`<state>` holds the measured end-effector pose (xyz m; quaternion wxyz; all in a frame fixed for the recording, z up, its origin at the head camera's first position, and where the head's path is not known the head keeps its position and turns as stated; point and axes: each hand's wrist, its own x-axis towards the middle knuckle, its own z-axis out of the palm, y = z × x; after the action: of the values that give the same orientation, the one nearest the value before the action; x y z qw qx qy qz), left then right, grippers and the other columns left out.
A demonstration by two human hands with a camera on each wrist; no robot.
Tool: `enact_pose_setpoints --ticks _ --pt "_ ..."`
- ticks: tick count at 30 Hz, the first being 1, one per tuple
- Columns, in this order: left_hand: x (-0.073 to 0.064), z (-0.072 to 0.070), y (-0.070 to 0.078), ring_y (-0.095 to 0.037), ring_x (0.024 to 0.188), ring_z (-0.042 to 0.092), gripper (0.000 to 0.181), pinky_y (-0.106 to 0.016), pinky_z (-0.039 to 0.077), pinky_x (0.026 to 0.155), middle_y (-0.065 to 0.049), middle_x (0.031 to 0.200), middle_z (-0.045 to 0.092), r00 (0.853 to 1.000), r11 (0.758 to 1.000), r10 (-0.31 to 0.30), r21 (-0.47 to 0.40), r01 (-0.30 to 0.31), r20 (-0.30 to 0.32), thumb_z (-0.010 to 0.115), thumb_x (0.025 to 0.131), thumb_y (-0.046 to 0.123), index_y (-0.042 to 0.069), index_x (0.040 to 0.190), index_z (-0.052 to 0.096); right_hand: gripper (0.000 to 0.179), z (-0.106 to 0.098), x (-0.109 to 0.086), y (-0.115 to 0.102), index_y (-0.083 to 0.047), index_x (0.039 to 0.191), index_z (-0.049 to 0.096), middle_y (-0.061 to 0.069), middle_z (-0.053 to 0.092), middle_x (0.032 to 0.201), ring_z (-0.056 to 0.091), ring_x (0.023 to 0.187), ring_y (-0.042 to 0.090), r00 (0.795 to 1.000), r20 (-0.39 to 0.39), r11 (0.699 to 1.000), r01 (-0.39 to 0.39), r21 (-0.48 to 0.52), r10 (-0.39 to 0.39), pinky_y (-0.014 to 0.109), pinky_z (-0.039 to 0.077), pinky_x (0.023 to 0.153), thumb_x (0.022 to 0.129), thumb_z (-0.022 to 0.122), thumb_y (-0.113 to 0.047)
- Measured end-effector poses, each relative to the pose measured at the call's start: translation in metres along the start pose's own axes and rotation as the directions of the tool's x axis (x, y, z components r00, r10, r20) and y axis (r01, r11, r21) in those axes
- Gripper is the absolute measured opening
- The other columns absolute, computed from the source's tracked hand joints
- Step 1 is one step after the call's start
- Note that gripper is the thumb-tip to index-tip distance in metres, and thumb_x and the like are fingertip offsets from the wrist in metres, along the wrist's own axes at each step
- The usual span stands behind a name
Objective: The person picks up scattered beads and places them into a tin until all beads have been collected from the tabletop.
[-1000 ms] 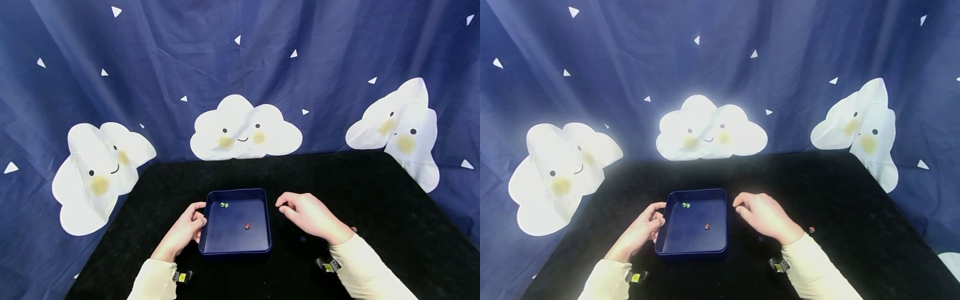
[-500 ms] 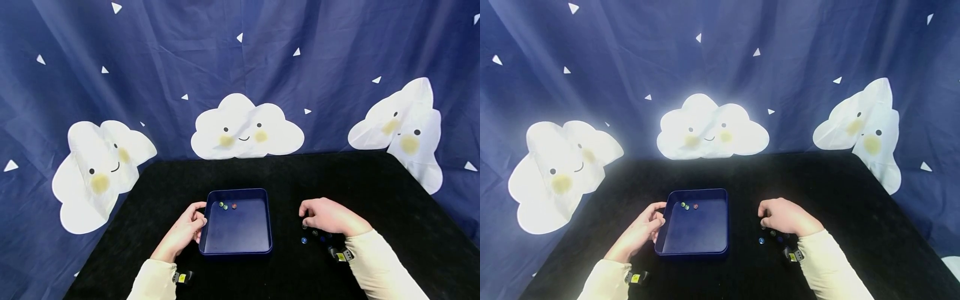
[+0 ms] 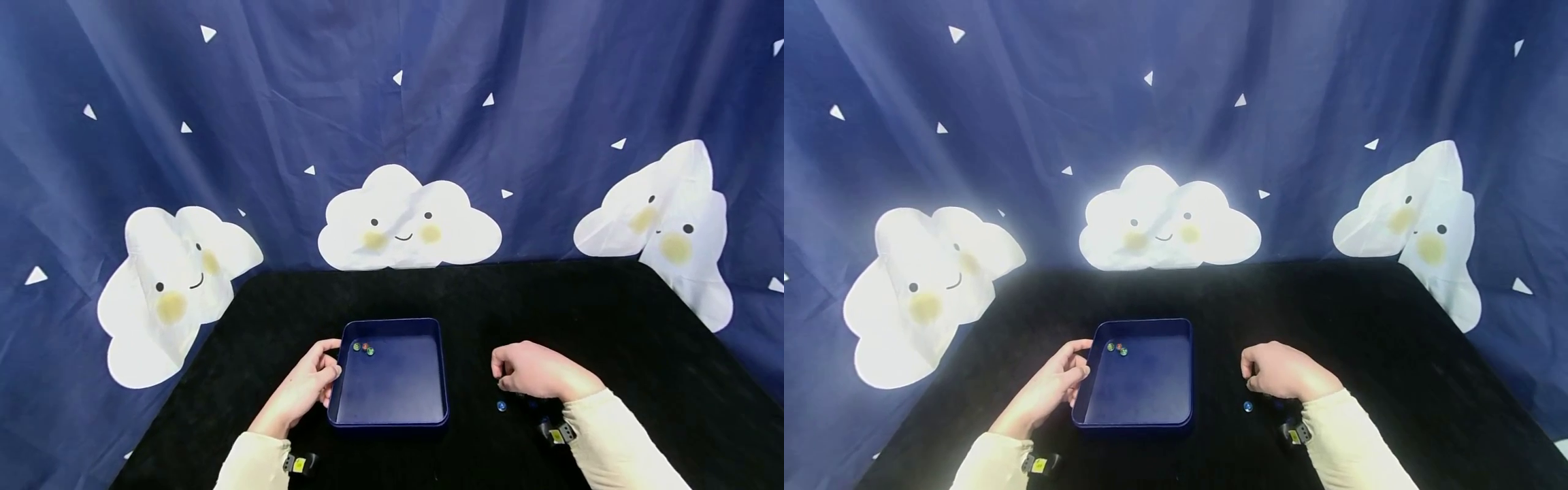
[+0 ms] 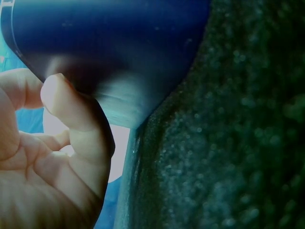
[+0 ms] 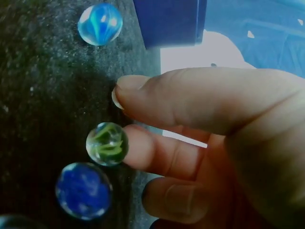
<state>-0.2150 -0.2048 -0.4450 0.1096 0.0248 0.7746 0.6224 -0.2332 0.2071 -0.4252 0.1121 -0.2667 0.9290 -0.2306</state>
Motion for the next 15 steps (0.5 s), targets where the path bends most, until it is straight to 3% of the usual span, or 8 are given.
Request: enact_pose_setpoints --ticks 3,8,11,15 --pt "0.002 0.002 -0.001 -0.019 0.052 0.047 0.050 -0.029 0.046 0.043 -0.024 0.091 0.048 1.000 1.000 0.001 -0.006 -0.001 0.007 0.051 0.088 0.001 0.013 0.135 0.039 0.018 -0.001 -0.002 0.000 -0.024 0.075 0.055 -0.015 0.051 0.058 0.048 0.049 0.003 1.000 -0.010 1.000 0.007 -0.005 -0.007 0.024 0.040 0.053 0.075 0.068 -0.013" --pt "0.004 0.003 -0.002 -0.019 0.052 0.047 0.049 -0.030 0.046 0.043 -0.022 0.089 0.049 1.000 1.000 0.019 0.001 -0.019 0.006 0.051 0.087 0.001 0.012 0.133 0.040 0.016 -0.006 0.002 -0.010 -0.028 0.080 0.056 -0.015 0.052 0.061 0.049 0.047 0.002 0.990 -0.130 0.998 0.055 0.035 -0.050 0.024 0.043 0.051 0.079 0.067 -0.016" --pt "0.003 0.003 -0.001 -0.018 0.053 0.047 0.049 -0.030 0.046 0.043 -0.022 0.088 0.049 1.000 1.000 0.021 0.009 -0.021 0.014 0.052 0.087 0.002 0.011 0.133 0.040 0.016 -0.006 0.004 -0.022 -0.028 0.085 0.057 -0.015 0.053 0.064 0.050 0.049 0.002 0.968 -0.228 0.987 0.128 0.094 -0.104 0.023 0.045 0.053 0.082 0.066 -0.016" --pt "0.000 0.001 -0.003 -0.018 0.053 0.048 0.049 -0.033 0.049 0.044 -0.024 0.090 0.048 0.999 1.000 0.010 -0.003 -0.010 0.033 0.051 0.088 0.003 0.011 0.134 0.038 0.016 0.002 0.007 -0.046 -0.027 0.092 0.058 -0.015 0.053 0.066 0.048 0.052 0.002 0.925 -0.331 0.950 0.255 0.183 -0.185 0.021 0.044 0.055 0.085 0.066 -0.016"
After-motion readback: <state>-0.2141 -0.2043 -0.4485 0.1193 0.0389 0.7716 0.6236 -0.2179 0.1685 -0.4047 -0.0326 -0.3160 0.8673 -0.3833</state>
